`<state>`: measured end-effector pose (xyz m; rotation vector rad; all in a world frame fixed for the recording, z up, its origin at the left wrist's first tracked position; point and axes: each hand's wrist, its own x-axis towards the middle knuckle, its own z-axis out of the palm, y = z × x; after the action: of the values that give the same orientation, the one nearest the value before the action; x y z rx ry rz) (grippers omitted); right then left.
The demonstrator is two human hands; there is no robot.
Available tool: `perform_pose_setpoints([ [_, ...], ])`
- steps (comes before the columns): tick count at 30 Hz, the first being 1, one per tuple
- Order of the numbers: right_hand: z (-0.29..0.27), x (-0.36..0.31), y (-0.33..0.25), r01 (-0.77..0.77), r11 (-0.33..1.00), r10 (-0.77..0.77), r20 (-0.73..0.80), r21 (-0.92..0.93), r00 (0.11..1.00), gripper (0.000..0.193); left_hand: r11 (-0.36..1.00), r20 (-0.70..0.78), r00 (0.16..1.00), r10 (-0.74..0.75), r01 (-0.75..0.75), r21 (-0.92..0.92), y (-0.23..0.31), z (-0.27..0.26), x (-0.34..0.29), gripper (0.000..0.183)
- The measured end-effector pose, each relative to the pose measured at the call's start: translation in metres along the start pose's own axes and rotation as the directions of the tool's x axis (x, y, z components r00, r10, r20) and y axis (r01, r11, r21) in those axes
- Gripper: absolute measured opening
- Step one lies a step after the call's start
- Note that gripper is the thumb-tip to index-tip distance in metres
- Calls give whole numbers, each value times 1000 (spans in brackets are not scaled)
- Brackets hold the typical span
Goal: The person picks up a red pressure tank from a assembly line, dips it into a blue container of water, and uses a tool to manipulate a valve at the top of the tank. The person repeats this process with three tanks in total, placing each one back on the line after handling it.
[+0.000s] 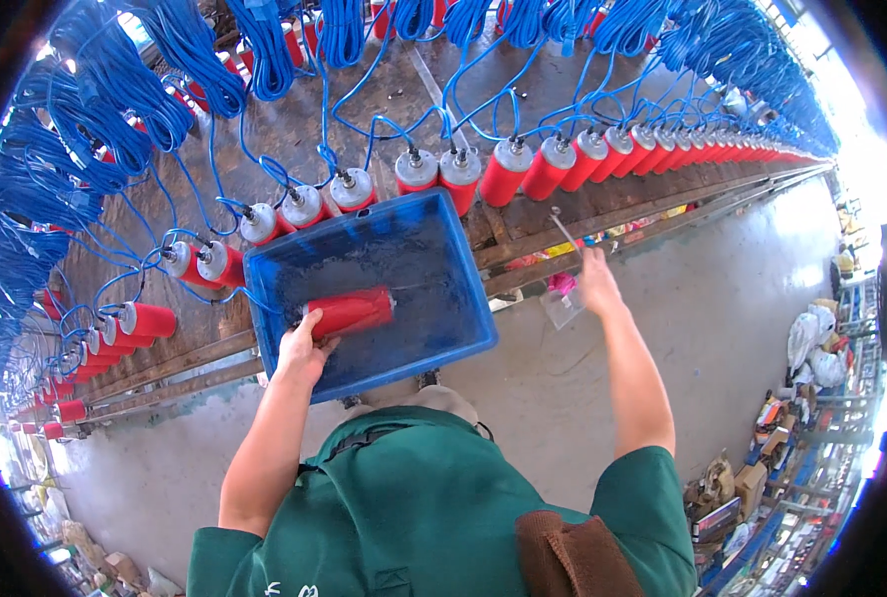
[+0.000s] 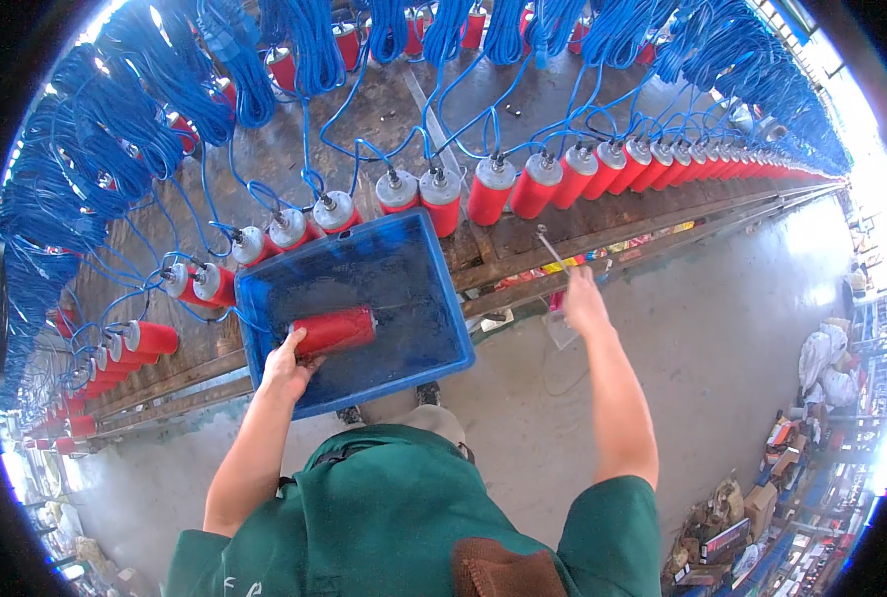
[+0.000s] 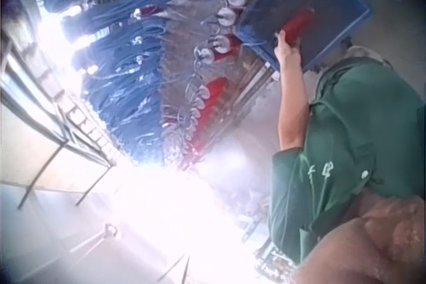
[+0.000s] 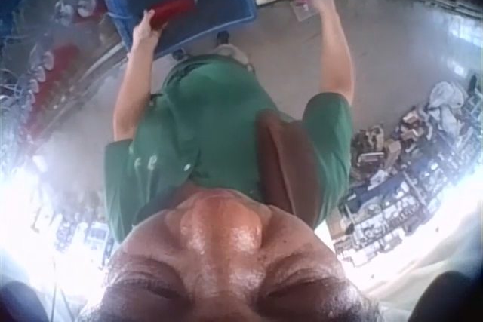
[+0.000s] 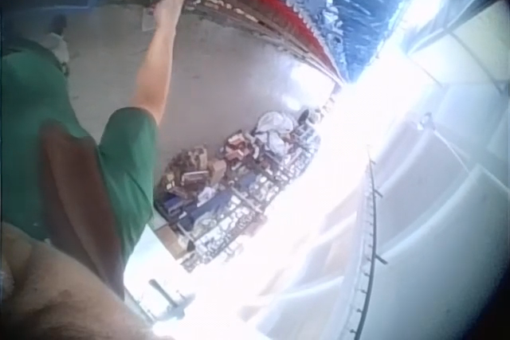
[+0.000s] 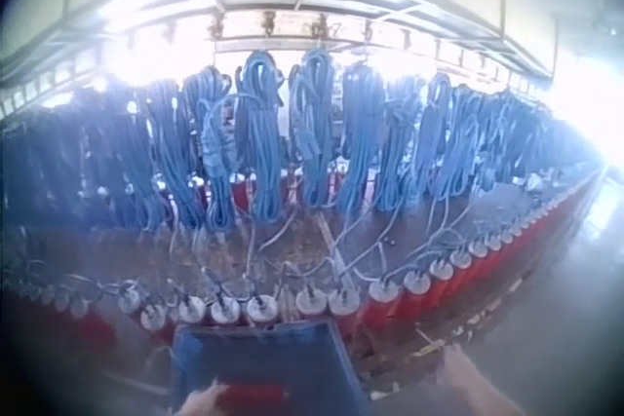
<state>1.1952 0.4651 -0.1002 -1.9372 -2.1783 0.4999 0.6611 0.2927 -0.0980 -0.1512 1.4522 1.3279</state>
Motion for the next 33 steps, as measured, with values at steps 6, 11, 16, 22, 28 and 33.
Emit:
perform_pose_setpoints([
  [6, 43, 52, -40, -114, 990, 114, -7, -82, 993, 57, 996, 86, 993, -75, 80, -51, -2, -27, -12, 35],
  [11, 64, 67, -59, -83, 955, 77, -32, -284, 997, 60, 983, 100, 995, -7, -12, 182, 8, -2, -73, 54],
  [16, 58, 43, -56, -97, 984, 68, -189, -149, 980, 59, 808, 285, 951, 120, -260, 529, 9, -5, -84, 61],
  [22, 47, -13, -84, -111, 879, 255, -260, 463, 931, 43, 525, 489, 815, 311, -576, 626, 4, -30, -75, 49],
  [28, 37, -81, -193, 60, 751, 292, -412, 658, 863, 30, 9, 640, 557, 529, -758, 653, 18, -30, -93, 17],
  [33, 50, -86, -228, 121, 757, 236, -441, 642, 866, 32, -36, 679, 443, 586, -823, 567, 16, -37, -85, 21],
])
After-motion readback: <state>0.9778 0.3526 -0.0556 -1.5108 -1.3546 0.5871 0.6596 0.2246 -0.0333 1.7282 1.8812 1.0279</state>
